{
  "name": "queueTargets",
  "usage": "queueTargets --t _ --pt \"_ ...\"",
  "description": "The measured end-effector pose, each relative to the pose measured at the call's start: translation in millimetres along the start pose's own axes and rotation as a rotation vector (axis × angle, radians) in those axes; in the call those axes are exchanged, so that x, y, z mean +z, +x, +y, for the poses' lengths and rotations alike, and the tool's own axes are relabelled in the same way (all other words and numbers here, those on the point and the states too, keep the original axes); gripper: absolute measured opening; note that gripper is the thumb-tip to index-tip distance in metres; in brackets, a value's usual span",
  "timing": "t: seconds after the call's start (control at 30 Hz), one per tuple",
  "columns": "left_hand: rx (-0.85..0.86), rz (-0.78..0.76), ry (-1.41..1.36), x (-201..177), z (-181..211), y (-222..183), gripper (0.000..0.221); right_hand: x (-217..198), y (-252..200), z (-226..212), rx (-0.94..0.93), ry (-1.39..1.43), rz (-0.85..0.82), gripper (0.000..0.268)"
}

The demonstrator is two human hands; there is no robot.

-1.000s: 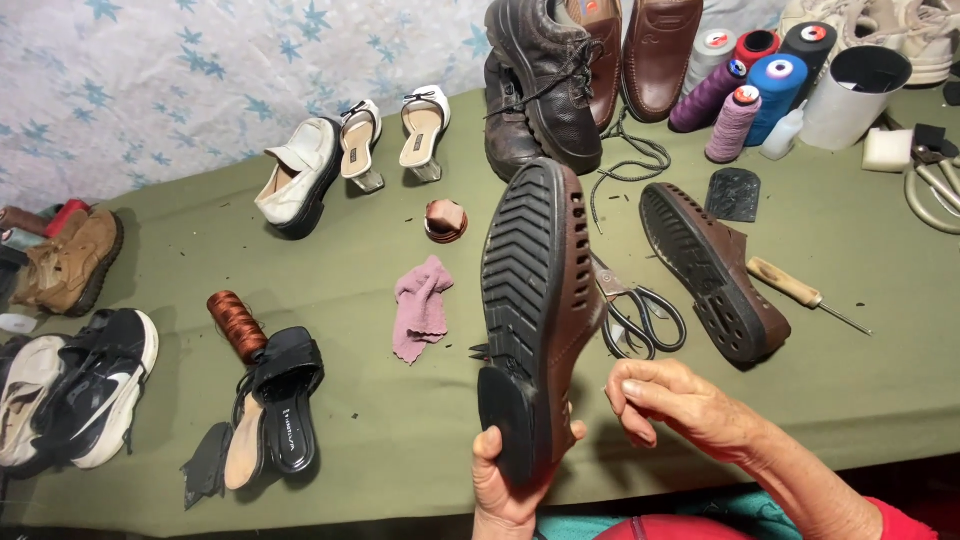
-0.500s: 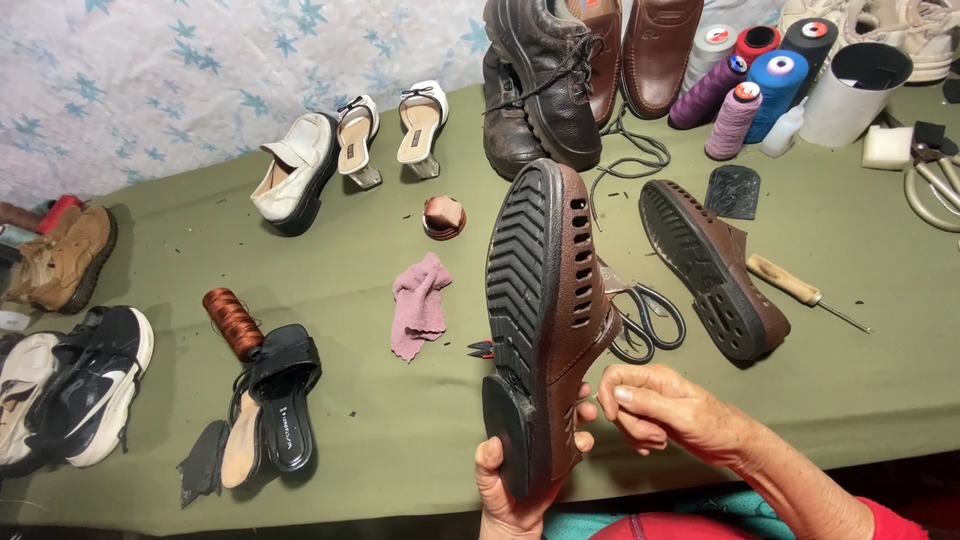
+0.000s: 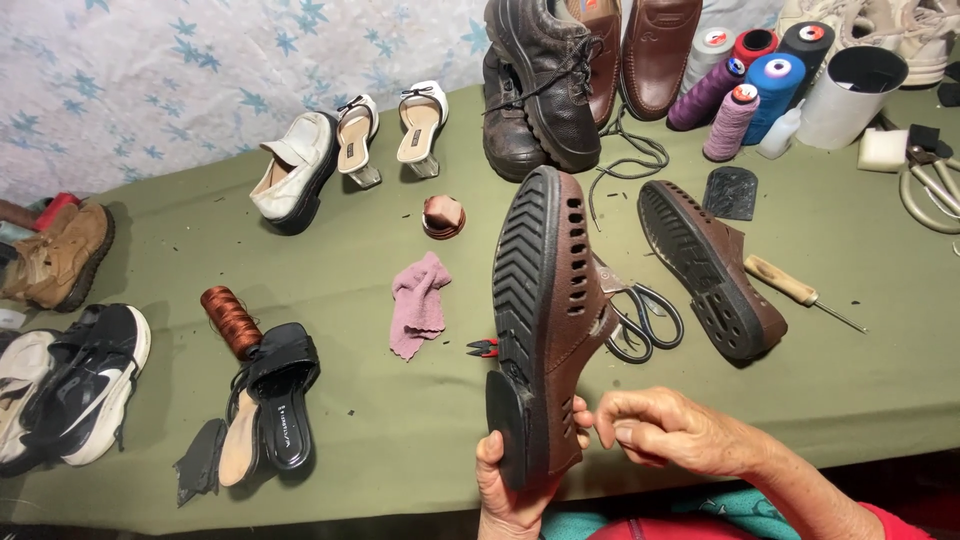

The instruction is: Trimming and shaping the edges of a rubber shoe sole using scissors at a repair bench.

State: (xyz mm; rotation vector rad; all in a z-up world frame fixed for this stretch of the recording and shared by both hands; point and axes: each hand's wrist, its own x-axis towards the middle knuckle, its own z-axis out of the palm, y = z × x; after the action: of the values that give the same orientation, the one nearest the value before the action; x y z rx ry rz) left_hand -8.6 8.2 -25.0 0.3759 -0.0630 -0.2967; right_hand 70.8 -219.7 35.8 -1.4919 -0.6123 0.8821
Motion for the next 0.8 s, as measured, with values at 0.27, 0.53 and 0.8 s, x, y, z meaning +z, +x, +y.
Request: queueTargets --t 0.27,0.53,0.8 --pt "0.046 0.002 -0.02 2.6 12.3 -4.8 0.096 6.2 -8.8 9.1 -0.368 -0.407 0.124 0.043" --pt "0.055 -0.026 0.003 2.2 14.4 -10.1 0.096 7.4 -15.4 26.2 -0.623 -0.88 0.297 0.045" --pt "0.017 -0.049 0.176 10.1 9.1 -10.6 0.099 16.8 -15.6 -6.0 -0.727 -1.35 0.515 0.046"
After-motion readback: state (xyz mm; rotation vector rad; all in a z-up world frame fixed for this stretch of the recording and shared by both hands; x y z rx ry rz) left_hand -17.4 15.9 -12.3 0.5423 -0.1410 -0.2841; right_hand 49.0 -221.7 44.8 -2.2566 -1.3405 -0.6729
